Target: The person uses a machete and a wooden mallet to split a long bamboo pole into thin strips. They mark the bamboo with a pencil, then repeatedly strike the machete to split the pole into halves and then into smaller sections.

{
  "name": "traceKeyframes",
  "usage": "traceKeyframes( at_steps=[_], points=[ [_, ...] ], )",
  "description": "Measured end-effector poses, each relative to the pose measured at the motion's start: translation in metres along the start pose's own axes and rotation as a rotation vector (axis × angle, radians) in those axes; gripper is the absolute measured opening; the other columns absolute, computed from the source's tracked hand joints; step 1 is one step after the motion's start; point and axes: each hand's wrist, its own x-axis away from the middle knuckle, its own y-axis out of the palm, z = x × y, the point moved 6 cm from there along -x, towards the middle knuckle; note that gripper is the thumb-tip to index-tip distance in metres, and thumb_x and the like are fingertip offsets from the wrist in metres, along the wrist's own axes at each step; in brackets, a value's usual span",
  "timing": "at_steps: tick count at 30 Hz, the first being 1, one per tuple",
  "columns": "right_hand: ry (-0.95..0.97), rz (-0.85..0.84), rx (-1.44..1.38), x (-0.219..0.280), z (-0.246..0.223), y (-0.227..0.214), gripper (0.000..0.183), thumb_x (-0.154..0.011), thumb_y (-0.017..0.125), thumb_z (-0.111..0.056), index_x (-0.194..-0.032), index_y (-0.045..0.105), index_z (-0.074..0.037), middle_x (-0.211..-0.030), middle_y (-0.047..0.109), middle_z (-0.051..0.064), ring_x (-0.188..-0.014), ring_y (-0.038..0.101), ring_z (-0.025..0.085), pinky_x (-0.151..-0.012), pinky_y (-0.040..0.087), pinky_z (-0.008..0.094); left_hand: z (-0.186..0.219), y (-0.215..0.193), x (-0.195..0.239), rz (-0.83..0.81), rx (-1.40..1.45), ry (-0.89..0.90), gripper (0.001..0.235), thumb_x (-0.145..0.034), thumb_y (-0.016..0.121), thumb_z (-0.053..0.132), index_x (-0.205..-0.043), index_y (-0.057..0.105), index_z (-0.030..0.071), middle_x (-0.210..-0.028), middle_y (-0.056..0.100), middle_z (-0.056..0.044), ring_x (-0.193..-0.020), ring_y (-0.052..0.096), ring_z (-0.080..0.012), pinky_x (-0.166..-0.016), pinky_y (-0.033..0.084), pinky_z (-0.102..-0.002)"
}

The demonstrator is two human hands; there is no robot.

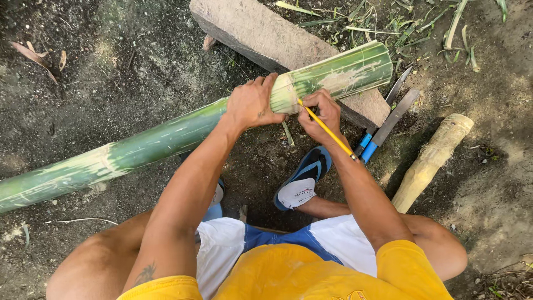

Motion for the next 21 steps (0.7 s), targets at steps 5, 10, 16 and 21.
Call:
traceKeyframes(
  at_steps=[5, 10, 16, 21],
  points=[
    [-0.046, -0.043, 0.095, 0.000, 0.007, 0.009, 0.020, -0.078, 0.074, 0.005, -0.085, 0.059, -0.006, -0.088, 0.070, 0.010, -0.084, 0.068, 0.025, -0.080, 0.054, 0.038, 0.000, -0.002, -0.004, -0.017, 0.018, -0.001, 0.103, -0.062, 0.079, 0.057, -0.141, 0.049, -0.002, -0.111, 0.068, -0.025, -0.096, 0.070, -0.0413, -0.080, 0.059, -0.047],
    [-0.087, -0.025, 0.120, -0.003, 0.001, 0.011, 0.021, -0.077, 0.075, 0.004, -0.083, 0.058, -0.004, -0.086, 0.070, 0.011, -0.084, 0.066, 0.026, -0.081, 0.050, 0.041, 0.000, -0.002, -0.003, -0.011, 0.009, -0.007, 0.102, -0.062, 0.078, 0.057, -0.141, 0.050, -0.002, -0.111, 0.068, -0.026, -0.097, 0.070, -0.0417, -0.081, 0.059, -0.047],
    [-0.096, -0.056, 0.105, -0.005, -0.001, 0.008, 0.021, -0.076, 0.074, 0.005, -0.081, 0.057, -0.005, -0.084, 0.069, 0.009, -0.083, 0.067, 0.025, -0.080, 0.051, 0.039, 0.000, -0.003, -0.004, -0.024, 0.025, -0.011, 0.103, -0.061, 0.079, 0.057, -0.141, 0.049, -0.002, -0.112, 0.068, -0.025, -0.097, 0.070, -0.0412, -0.080, 0.059, -0.048],
    [-0.073, -0.049, 0.093, -0.005, 0.003, 0.008, 0.020, -0.078, 0.075, 0.005, -0.085, 0.059, -0.004, -0.088, 0.070, 0.011, -0.082, 0.065, 0.026, -0.074, 0.052, 0.036, -0.001, -0.002, -0.002, -0.014, 0.017, -0.003, 0.102, -0.063, 0.078, 0.057, -0.141, 0.049, -0.001, -0.110, 0.069, -0.025, -0.096, 0.070, -0.0408, -0.080, 0.059, -0.047]
  ],
)
